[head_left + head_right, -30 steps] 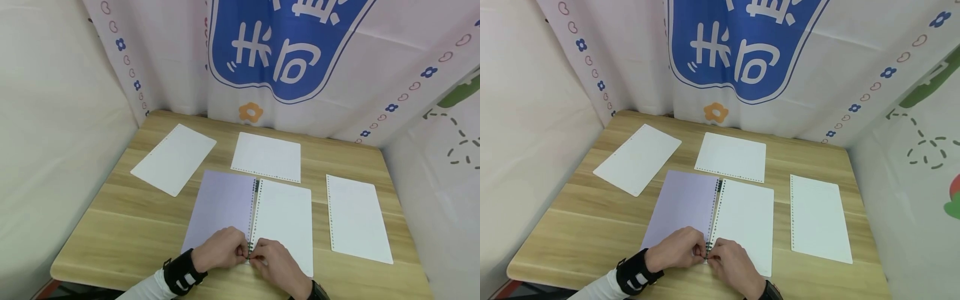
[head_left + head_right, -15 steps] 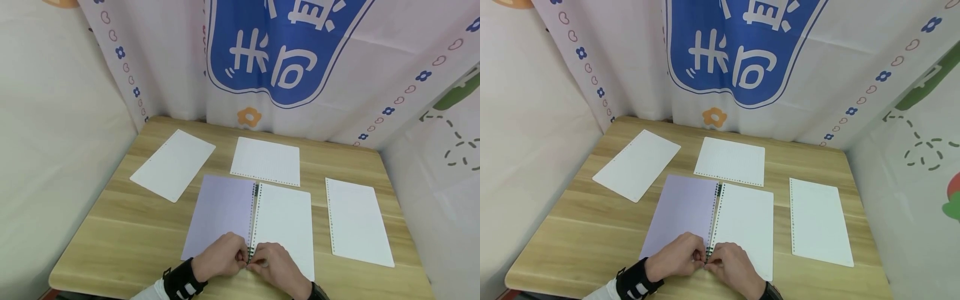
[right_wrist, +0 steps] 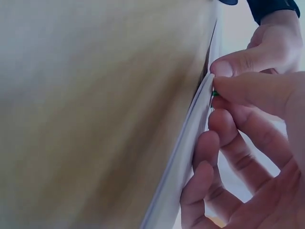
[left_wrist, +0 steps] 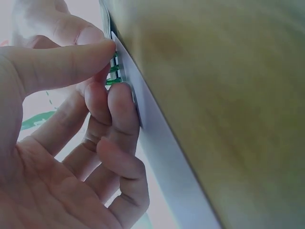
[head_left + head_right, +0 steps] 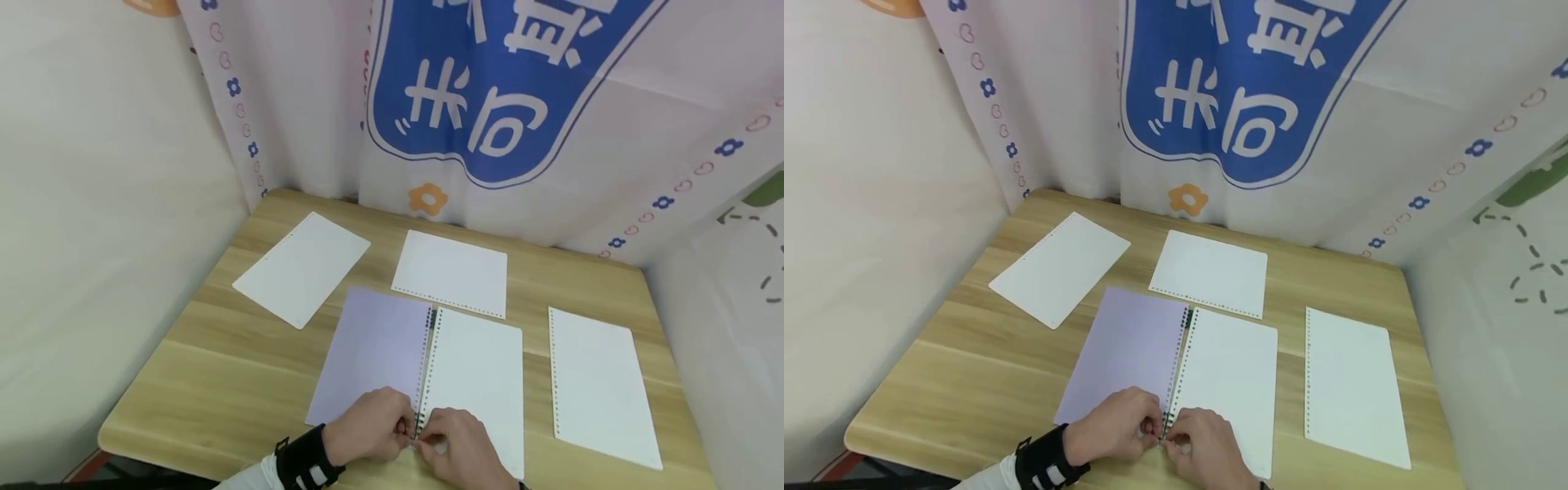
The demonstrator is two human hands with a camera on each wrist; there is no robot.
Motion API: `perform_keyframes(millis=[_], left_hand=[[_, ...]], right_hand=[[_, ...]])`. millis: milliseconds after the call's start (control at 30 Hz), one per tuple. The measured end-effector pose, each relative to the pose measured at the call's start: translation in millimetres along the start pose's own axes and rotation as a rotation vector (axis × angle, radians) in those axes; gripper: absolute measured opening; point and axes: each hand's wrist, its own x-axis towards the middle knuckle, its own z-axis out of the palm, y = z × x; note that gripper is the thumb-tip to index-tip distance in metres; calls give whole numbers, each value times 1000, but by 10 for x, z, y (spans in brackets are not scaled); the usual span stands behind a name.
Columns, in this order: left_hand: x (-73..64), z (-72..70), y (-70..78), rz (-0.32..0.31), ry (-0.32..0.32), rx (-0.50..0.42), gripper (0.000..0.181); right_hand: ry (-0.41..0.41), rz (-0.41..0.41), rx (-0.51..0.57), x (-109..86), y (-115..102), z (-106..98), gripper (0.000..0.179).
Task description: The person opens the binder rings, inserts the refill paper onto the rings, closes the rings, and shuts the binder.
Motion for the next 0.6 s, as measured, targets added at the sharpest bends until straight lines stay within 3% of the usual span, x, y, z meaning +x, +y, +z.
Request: perform_keyframes(millis=[100, 400, 600], left_hand=[[-39, -1, -11, 15, 26, 38, 29], [-26, 40, 48, 71, 22, 118, 24], [-97, -22, 32, 26, 56, 93, 25]], right_hand=[[-39, 30, 44, 30, -30, -16, 14], [-39, 115, 111, -88, -12, -20, 12], [-94, 133, 122, 11, -35, -28, 14]])
